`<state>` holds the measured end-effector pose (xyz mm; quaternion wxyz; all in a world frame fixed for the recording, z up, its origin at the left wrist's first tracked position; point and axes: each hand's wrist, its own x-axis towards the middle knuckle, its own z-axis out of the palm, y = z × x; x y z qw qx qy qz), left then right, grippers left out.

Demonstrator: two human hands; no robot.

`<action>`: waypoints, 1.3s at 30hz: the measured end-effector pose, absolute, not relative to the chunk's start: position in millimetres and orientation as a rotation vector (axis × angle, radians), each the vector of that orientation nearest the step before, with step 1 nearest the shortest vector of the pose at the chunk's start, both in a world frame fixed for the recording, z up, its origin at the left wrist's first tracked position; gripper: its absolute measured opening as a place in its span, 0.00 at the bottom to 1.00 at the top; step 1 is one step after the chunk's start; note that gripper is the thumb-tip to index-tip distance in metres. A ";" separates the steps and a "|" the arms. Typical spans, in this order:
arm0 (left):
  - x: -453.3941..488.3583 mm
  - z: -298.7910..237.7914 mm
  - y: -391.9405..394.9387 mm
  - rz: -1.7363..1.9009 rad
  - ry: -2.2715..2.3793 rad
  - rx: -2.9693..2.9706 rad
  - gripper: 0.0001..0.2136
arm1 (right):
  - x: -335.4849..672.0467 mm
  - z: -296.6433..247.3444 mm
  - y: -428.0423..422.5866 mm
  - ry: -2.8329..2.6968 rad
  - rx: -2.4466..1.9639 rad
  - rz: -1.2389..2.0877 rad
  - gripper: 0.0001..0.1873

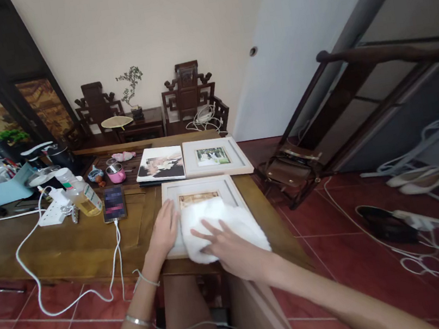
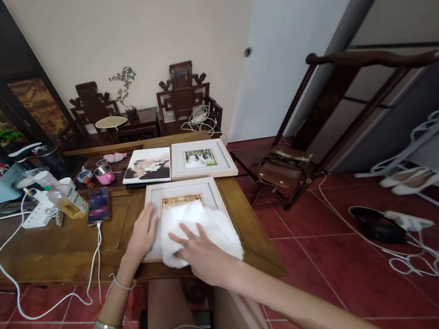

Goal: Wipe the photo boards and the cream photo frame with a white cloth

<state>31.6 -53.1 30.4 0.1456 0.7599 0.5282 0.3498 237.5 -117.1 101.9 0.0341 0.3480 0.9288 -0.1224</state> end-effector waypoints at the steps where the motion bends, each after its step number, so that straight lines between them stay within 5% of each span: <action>1: 31.3 28.5 -52.6 0.935 1.509 2.235 0.19 | 248.5 104.4 -124.1 2.812 1.142 -0.394 0.35; 7: 30.0 22.2 -52.2 0.726 1.505 2.317 0.25 | 305.0 99.4 -124.7 2.661 1.495 -0.445 0.35; 13: 29.5 21.9 -50.1 0.705 1.475 2.285 0.30 | 302.4 79.8 -65.8 2.631 1.765 -0.106 0.33; 22: 26.1 20.7 -46.3 0.730 1.428 2.339 0.29 | 190.2 81.5 -1.6 2.861 1.405 -0.084 0.28; 33: 24.5 8.5 -43.7 0.860 1.454 2.287 0.29 | 289.5 94.7 -14.4 2.692 1.565 -0.091 0.29; 39: 26.4 9.7 -44.5 0.868 1.467 2.290 0.28 | 306.0 104.0 -90.0 2.701 1.457 -0.356 0.33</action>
